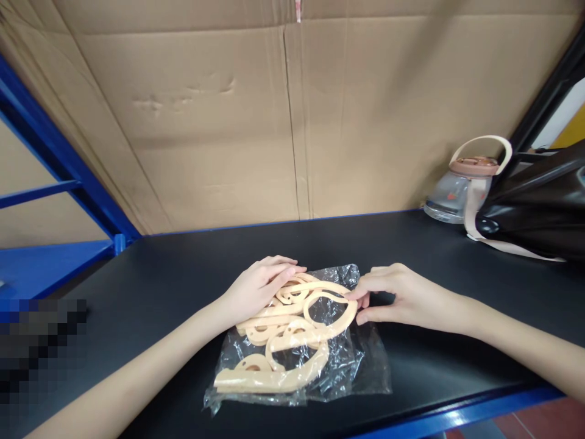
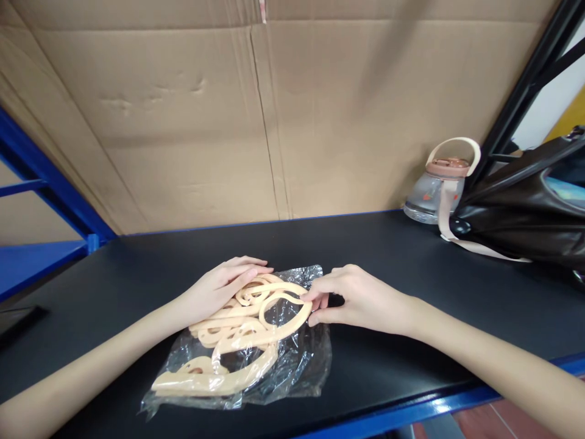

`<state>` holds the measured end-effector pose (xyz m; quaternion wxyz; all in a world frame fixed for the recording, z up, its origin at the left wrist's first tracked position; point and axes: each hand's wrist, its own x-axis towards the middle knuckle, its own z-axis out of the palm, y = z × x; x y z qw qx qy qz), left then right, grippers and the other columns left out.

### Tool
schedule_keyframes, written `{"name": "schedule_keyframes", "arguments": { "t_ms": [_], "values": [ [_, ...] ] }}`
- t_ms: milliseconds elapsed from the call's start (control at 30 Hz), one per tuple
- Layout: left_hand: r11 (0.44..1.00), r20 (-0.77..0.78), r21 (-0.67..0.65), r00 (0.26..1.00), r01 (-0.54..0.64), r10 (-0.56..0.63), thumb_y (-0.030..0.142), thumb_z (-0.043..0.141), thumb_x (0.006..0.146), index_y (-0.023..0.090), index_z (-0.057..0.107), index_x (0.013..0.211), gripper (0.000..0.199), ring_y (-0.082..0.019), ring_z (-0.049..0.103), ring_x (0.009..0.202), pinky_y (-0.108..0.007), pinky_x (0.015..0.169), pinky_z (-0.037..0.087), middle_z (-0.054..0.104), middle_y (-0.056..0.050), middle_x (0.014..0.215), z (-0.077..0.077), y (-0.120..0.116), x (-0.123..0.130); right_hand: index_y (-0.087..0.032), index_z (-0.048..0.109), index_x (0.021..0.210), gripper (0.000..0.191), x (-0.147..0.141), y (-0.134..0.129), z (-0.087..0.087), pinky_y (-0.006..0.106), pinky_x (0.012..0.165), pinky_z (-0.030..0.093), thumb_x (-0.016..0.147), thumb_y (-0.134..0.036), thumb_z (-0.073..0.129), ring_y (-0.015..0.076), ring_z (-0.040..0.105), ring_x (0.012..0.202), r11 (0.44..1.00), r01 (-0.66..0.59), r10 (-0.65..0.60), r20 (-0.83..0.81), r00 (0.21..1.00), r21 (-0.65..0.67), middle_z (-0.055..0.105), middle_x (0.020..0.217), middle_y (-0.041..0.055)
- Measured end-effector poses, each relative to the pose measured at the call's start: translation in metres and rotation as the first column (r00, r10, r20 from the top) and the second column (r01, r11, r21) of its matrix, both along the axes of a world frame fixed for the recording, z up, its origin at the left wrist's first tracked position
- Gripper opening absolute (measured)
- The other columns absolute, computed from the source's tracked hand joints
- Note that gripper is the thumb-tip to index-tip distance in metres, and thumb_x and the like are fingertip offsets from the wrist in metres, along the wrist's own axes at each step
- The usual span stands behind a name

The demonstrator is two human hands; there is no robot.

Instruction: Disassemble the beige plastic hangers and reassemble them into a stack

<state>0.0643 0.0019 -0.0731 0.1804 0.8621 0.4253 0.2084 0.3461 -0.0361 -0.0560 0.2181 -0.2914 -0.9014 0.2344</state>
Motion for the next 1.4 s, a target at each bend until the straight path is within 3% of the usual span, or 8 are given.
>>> {"name": "schedule_keyframes", "arguments": {
  "t_ms": [267,500,733,900,1067,1233,1400],
  "values": [
    [0.996,-0.019,0.014,0.996,0.087,-0.087,0.035,0.041,0.094,0.030,0.061,0.118,0.031,-0.020,0.052,0.115,-0.040,0.102,0.040,0.058,-0.002,0.125,0.003,0.001,-0.003,-0.025,0.063,0.111,0.029,-0.001,-0.003,0.001,0.026,0.073,0.044,0.088,-0.041,0.057,0.0142,0.062,0.079,0.999,-0.011,0.008,0.073,0.997,0.041,0.069,0.092,-0.0003],
    [0.995,-0.029,0.010,0.995,0.095,-0.095,0.032,0.040,0.095,0.029,0.060,0.119,0.032,-0.019,0.050,0.117,-0.040,0.103,0.039,0.057,-0.003,0.126,0.002,0.004,-0.004,-0.021,0.065,0.091,0.021,0.004,-0.005,0.010,0.023,0.068,0.044,0.086,-0.040,0.061,0.0119,0.061,0.074,0.999,-0.004,0.003,-0.022,1.000,-0.049,0.066,0.081,-0.0019],
    [0.996,0.002,-0.025,0.996,0.087,-0.087,0.025,0.034,0.096,0.028,0.061,0.118,0.035,-0.019,0.050,0.118,-0.041,0.104,0.038,0.055,-0.003,0.129,0.001,0.004,-0.006,-0.022,0.066,0.086,0.022,0.001,-0.003,0.006,0.025,0.071,0.042,0.083,-0.044,0.062,0.0134,0.062,0.072,0.997,0.000,0.007,0.080,0.997,-0.076,0.068,0.074,-0.0035],
    [0.992,0.108,-0.102,0.992,0.079,-0.068,0.028,0.037,0.094,0.026,0.063,0.112,0.032,-0.019,0.053,0.114,-0.039,0.102,0.040,0.060,-0.002,0.122,0.003,0.004,-0.004,-0.023,0.068,0.087,0.018,-0.001,-0.002,0.003,0.024,0.072,0.041,0.087,-0.039,0.059,0.0131,0.061,0.076,0.999,-0.047,0.050,0.105,0.993,-0.027,0.068,0.079,-0.0026],
    [0.962,0.164,-0.269,0.987,0.050,-0.006,0.032,0.039,0.092,0.025,0.061,0.114,0.032,-0.021,0.057,0.109,-0.036,0.095,0.045,0.063,-0.002,0.119,0.012,0.002,-0.005,-0.023,0.068,0.092,0.017,-0.003,0.000,0.001,0.026,0.075,0.040,0.091,-0.033,0.055,0.0136,0.059,0.081,0.991,-0.083,0.069,0.132,0.989,0.101,0.067,0.085,-0.0008],
    [0.927,0.168,-0.357,0.984,0.111,-0.053,0.027,0.040,0.088,0.027,0.057,0.121,0.037,-0.023,0.061,0.102,-0.037,0.088,0.049,0.063,-0.001,0.118,0.019,0.006,-0.016,-0.025,0.065,0.108,0.022,-0.008,-0.003,-0.003,0.029,0.080,0.042,0.094,-0.032,0.049,0.0157,0.059,0.088,0.980,-0.083,0.052,0.169,0.984,0.180,0.066,0.096,0.0023],
    [0.936,0.152,-0.335,0.987,0.110,-0.061,0.032,0.041,0.090,0.029,0.056,0.122,0.036,-0.025,0.054,0.114,-0.040,0.096,0.044,0.061,-0.001,0.123,0.025,0.005,-0.020,-0.026,0.042,0.137,0.044,-0.012,-0.005,-0.010,0.034,0.095,0.041,0.094,-0.028,0.049,0.0185,0.053,0.110,0.971,-0.107,0.064,0.199,0.978,0.212,0.058,0.123,0.0061]
  ]
}}
